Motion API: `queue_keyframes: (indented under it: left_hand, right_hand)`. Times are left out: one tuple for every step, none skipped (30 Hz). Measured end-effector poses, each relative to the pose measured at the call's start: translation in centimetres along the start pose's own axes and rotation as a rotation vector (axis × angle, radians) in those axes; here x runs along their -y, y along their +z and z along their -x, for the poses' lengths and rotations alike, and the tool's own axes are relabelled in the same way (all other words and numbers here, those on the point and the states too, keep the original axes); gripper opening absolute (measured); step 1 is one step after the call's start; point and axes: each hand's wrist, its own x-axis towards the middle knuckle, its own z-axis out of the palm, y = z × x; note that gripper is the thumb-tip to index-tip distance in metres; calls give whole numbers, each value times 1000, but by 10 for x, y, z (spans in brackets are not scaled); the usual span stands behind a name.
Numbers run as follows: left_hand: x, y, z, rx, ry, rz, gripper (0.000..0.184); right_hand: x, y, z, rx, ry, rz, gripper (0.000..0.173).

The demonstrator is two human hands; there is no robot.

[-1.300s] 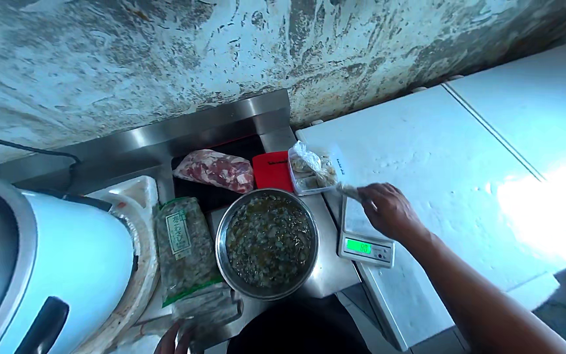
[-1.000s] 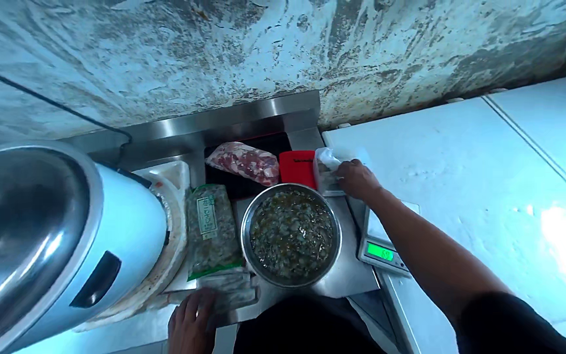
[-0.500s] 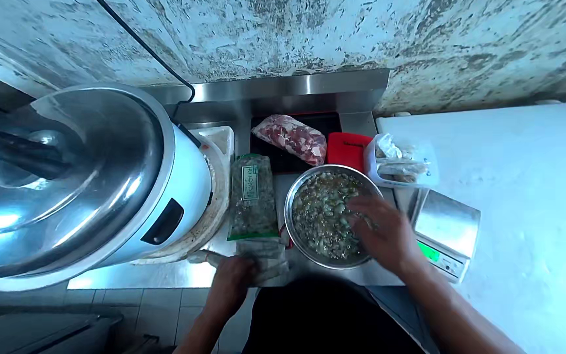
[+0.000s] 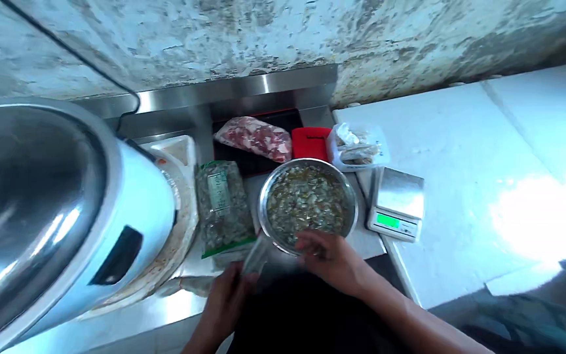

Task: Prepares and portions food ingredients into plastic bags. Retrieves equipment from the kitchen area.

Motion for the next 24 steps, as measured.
queue_keyframes:
  left_hand:
    - [-18,5,-9,-29,25,39,40]
    - [-33,12,-18,-33,84,49,40]
    - [-46,20,-29,-13,154,47,38]
    - [-56,28,-38,32,213,40,36]
    - [-65,34,-46,84,249,24,38]
    - [-71,36,-51,120,279,-5,42]
    - [-75,35,-55,131,306,-51,49]
    - [-75,31,-57,119,327,-98,55]
    - [-73,23,-57,82,333,-134,58]
    - [-69,13,-54,49,311,-162,59]
    - [-62,2,-51,24,274,-177,58]
    - [-55,-9,-46,6,220,-186,56]
    - [-47,-18,-41,-5,156,-198,53]
    - [-40,-25,-37,-14,97,-212,51]
    - [-35,-30,-33,-19,48,-224,49]
    - [-31,-32,-31,-21,11,-234,49]
    - [-29,-32,-28,-14,-14,-243,49]
    - [-27,-31,-26,0,-28,-257,49]
    - [-26,-30,-25,13,-34,-282,50]
    - [-26,-29,-23,18,-36,-311,51]
    - [-26,-28,-21,14,-37,-335,52]
    - [-25,-27,-19,6,-38,-356,53]
    - [-25,-26,-17,-7,-40,-370,53]
    - [-24,-26,-14,-17,-46,-381,52]
  right_hand:
    - [1,2,-2,41,17,-89,50]
    - [-2,5,-5,67,-10,-174,48]
    - [-4,8,-8,61,-53,-265,39]
    - [-6,12,-9,15,-83,-379,29]
    - [-7,13,-8,-51,-90,-516,24]
    - [-10,9,-8,-138,-79,-648,23]
    - [-12,0,-6,-249,-64,-759,23]
    - [-16,-16,-4,-367,-48,-823,24]
    - [-22,-38,0,-477,-41,-818,25]
    - [-32,-65,5,-573,-30,-718,25]
    - [-45,-95,11,-666,2,-523,24]
    - [-57,-126,17,-726,68,-261,23]
    - [-68,-154,23,-738,171,30,23]
    - [-78,-178,25,-701,292,269,25]
    - [-85,-195,24,-638,397,450,25]
    - [-93,-207,20,-571,466,582,25]
    - [-104,-216,16,-504,486,663,25]
    - [-115,-223,12,-451,461,707,26]
    - [-125,-229,9,-423,413,722,27]
    - [-135,-232,8,-429,365,731,28]
    - [-141,-234,9,-464,337,738,30]
    - [-146,-236,10,-517,331,751,34]
    - [-149,-236,12,-576,323,754,36]
    - [-151,-236,15,-627,311,729,35]
